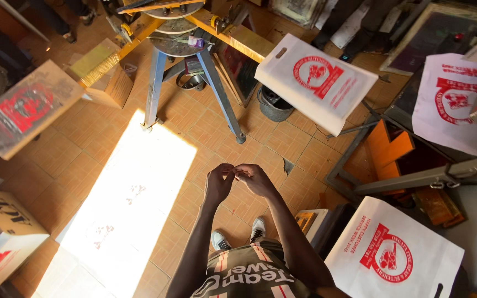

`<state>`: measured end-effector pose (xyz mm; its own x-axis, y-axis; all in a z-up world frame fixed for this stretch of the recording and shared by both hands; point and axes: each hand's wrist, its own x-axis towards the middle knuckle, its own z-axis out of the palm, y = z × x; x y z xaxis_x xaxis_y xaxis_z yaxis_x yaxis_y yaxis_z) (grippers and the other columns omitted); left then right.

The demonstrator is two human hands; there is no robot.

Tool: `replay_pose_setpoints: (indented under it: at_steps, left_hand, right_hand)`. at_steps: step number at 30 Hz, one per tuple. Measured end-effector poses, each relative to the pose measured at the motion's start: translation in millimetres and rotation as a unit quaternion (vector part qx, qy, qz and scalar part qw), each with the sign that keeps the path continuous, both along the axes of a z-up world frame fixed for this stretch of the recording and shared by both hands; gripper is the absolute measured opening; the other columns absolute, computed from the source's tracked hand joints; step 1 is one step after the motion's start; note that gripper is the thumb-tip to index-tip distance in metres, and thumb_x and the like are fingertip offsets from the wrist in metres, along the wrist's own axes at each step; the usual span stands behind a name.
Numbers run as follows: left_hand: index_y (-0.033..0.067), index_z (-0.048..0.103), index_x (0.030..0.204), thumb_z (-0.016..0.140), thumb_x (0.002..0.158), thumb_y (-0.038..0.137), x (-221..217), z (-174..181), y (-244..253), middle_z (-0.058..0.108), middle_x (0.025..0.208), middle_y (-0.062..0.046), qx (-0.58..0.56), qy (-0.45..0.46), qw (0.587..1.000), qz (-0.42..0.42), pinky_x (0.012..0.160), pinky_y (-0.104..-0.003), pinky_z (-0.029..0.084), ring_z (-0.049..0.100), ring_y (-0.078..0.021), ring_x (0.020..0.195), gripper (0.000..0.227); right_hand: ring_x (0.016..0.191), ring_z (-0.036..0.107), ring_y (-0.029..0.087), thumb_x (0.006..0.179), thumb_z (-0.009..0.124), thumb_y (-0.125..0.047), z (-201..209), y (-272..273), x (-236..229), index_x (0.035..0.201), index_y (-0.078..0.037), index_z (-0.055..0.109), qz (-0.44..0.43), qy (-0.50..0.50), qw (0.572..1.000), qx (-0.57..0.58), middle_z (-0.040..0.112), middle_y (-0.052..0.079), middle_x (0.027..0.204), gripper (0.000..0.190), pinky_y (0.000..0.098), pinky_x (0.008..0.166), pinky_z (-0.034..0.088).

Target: The person repeatedly places white plastic bags under a manual press to stamp a red logo, then hands each printed bag to another person. The process is repeated continuously throughout the clip.

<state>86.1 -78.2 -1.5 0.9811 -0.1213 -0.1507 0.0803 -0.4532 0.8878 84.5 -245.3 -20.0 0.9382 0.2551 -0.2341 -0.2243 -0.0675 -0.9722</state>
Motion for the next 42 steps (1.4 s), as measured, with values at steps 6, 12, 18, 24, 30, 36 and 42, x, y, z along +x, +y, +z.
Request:
replay_pose_setpoints:
  at_steps: [6, 12, 18, 24, 30, 36, 42]
  left_hand:
    - [0.0152, 0.073, 0.113, 0.06, 0.099, 0.024, -5.6, -15.8, -33.8, 0.078, 0.102, -0.012, -0.021, 0.043, 0.999, 0.016, 0.089, -0.05, 0.056, 0.072, -0.0384, 0.104, 0.021]
    - [0.0189, 0.073, 0.116, 0.057, 0.098, 0.024, 9.5, -52.3, -33.1, 0.077, 0.105, -0.012, -0.004, 0.088, 0.992, 0.094, 0.085, -0.043, 0.058, 0.074, -0.0338, 0.094, 0.024]
    - [0.0073, 0.05, 0.145, 0.067, 0.098, 0.033, 28.2, -148.3, 33.0, 0.058, 0.141, -0.021, 0.066, 0.11, 0.959, 0.251, 0.102, -0.052, 0.054, 0.069, -0.0368, 0.115, 0.057]
    - [0.0067, 0.048, 0.148, 0.074, 0.094, 0.031, 24.3, -164.8, 84.7, 0.067, 0.121, -0.02, -0.01, 0.158, 0.945, 0.286, 0.091, -0.044, 0.052, 0.069, -0.0316, 0.105, 0.065]
    - [-0.0052, 0.047, 0.145, 0.075, 0.081, -0.007, 1.5, -101.9, 110.8, 0.065, 0.089, -0.01, -0.195, 0.159, 0.945, 0.209, 0.067, -0.028, 0.055, 0.067, -0.0183, 0.073, 0.07]
    - [-0.0005, 0.05, 0.146, 0.081, 0.088, 0.017, -10.9, -122.0, 136.6, 0.072, 0.111, -0.017, -0.187, 0.223, 0.931, 0.221, 0.078, -0.032, 0.058, 0.069, -0.0217, 0.089, 0.068]
    - [-0.0025, 0.041, 0.15, 0.082, 0.081, 0.001, 16.7, -126.1, 115.2, 0.07, 0.095, -0.014, -0.272, 0.182, 0.908, 0.264, 0.064, -0.033, 0.062, 0.07, -0.0235, 0.074, 0.08]
  right_hand:
    - [0.092, 0.068, 0.016, 0.096, 0.061, -0.004, -20.7, -34.2, 10.4, 0.112, -0.002, 0.077, 0.018, 0.021, 0.999, 0.025, 0.074, 0.008, 0.093, 0.022, 0.0359, 0.094, 0.055]
    - [0.097, 0.068, 0.02, 0.101, 0.06, -0.008, -34.8, -54.9, 30.7, 0.114, -0.002, 0.076, 0.036, 0.002, 0.998, 0.043, 0.076, 0.015, 0.098, 0.023, 0.0395, 0.096, 0.054]
    - [0.09, 0.075, 0.024, 0.097, 0.066, -0.013, -68.8, -88.4, 63.6, 0.117, -0.015, 0.076, -0.099, -0.071, 0.98, -0.159, 0.077, 0.01, 0.093, 0.023, 0.0378, 0.086, 0.058]
    - [0.119, 0.065, 0.038, 0.096, 0.064, -0.028, -150.6, -110.5, 89.7, 0.131, -0.01, 0.065, -0.187, -0.05, 0.928, -0.318, 0.068, 0.019, 0.124, 0.039, 0.0503, 0.101, 0.051]
    - [0.072, 0.059, 0.015, 0.09, 0.069, -0.006, -108.8, -103.3, 63.0, 0.103, -0.002, 0.071, -0.181, 0.004, 0.976, -0.119, 0.06, 0.004, 0.077, 0.013, 0.0306, 0.067, 0.049]
    - [0.047, 0.044, 0.007, 0.096, 0.07, -0.027, -64.6, -117.8, 33.6, 0.077, -0.012, 0.065, -0.192, 0.155, 0.969, -0.026, 0.044, -0.004, 0.058, 0.025, 0.0248, 0.046, 0.038]
    - [0.094, 0.058, 0.012, 0.095, 0.077, -0.018, -125.4, -95.2, 47.6, 0.103, -0.008, 0.075, -0.197, 0.099, 0.975, 0.021, 0.066, 0.002, 0.095, 0.013, 0.031, 0.091, 0.045]
